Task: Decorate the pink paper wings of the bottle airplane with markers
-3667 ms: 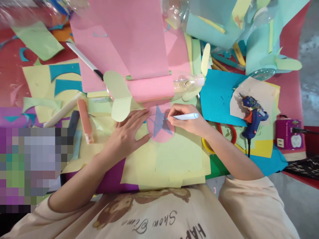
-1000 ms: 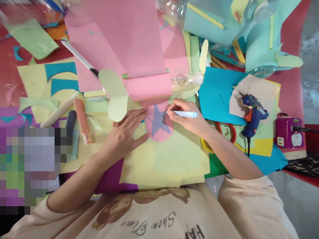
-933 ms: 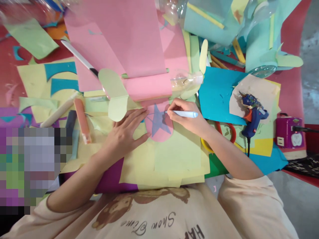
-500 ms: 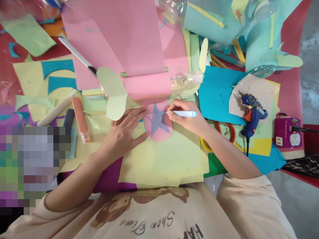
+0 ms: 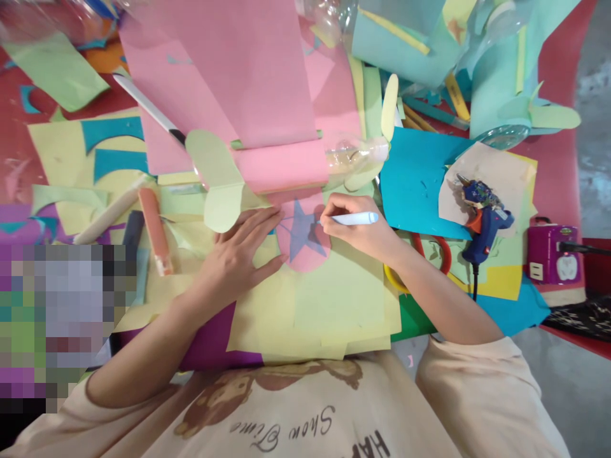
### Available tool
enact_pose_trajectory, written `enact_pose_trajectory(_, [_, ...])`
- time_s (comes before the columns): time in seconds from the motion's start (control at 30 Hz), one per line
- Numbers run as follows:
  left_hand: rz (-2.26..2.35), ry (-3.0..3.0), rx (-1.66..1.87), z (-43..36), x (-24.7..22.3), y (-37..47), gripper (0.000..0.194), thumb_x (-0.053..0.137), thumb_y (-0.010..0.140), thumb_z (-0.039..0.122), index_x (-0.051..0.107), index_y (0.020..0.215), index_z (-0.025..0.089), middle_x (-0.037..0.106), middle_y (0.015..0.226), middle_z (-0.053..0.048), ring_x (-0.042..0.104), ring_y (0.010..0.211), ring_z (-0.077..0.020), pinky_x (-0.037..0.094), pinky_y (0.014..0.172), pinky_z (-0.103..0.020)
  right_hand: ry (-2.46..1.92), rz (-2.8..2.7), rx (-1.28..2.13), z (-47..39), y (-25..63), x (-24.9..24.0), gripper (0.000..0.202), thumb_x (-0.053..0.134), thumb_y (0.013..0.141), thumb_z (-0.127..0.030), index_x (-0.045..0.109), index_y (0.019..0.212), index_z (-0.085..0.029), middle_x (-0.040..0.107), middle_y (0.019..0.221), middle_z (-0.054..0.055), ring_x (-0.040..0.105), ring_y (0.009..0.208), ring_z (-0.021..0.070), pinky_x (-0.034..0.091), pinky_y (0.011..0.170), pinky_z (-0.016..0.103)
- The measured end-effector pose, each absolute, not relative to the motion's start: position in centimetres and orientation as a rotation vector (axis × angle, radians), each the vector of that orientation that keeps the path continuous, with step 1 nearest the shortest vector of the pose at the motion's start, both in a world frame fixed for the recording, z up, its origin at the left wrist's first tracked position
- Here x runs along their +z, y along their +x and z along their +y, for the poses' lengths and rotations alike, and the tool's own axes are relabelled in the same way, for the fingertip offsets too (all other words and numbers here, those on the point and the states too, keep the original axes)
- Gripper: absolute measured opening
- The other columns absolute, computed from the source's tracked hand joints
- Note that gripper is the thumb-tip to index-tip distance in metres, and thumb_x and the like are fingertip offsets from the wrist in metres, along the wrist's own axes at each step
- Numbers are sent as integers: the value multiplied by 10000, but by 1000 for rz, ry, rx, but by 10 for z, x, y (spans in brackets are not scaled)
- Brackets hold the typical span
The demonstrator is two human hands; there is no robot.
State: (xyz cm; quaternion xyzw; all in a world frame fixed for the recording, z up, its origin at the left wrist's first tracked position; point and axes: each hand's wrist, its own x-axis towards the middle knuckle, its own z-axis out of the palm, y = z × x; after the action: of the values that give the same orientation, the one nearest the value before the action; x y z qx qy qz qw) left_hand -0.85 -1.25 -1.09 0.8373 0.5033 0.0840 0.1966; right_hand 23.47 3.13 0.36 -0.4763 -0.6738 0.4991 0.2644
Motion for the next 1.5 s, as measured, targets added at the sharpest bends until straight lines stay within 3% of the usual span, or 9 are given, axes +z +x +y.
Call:
enact_pose_trajectory(0.37, [1416, 2307, 222, -12, -10, -7, 560, 505, 902, 350, 395, 1433, 210, 470, 1462, -104, 481, 1288, -329, 393, 1035, -512, -1324, -1764, 1278, 30, 232, 2, 173, 632, 844, -305, 591, 742, -171, 618, 679, -8, 525, 599, 103, 373, 562, 239])
enact_pose_trajectory(0.83, [1420, 2305, 226, -12, -9, -7, 563, 510, 896, 338, 395, 1434, 215, 475, 1458, -96, 477, 1291, -337, 406, 1029, -518, -1317, -1838, 1308, 31, 234, 2, 191, 646, 806, -272, 563, 668, -169, 565, 596, -30, 452, 545, 88, 311, 517, 234])
enact_pose_trajectory(1.17, [1409, 2329, 221, -12, -9, -8, 555, 506, 903, 338, 398, 1428, 192, 473, 1460, -98, 481, 1290, -331, 421, 1015, -513, -1336, -1764, 1278, 31, 233, 2, 181, 628, 843, -313, 584, 735, -174, 610, 662, -10, 516, 584, 102, 360, 550, 241])
enact_pose_trajectory(1.5, [1405, 2350, 249, -12, -11, -8, 549, 504, 906, 338, 401, 1424, 189, 492, 1443, -103, 491, 1279, -331, 424, 1009, -509, -1310, -1796, 1273, 30, 233, 4, 150, 642, 805, -239, 570, 693, -170, 608, 654, -17, 492, 575, 96, 337, 546, 241])
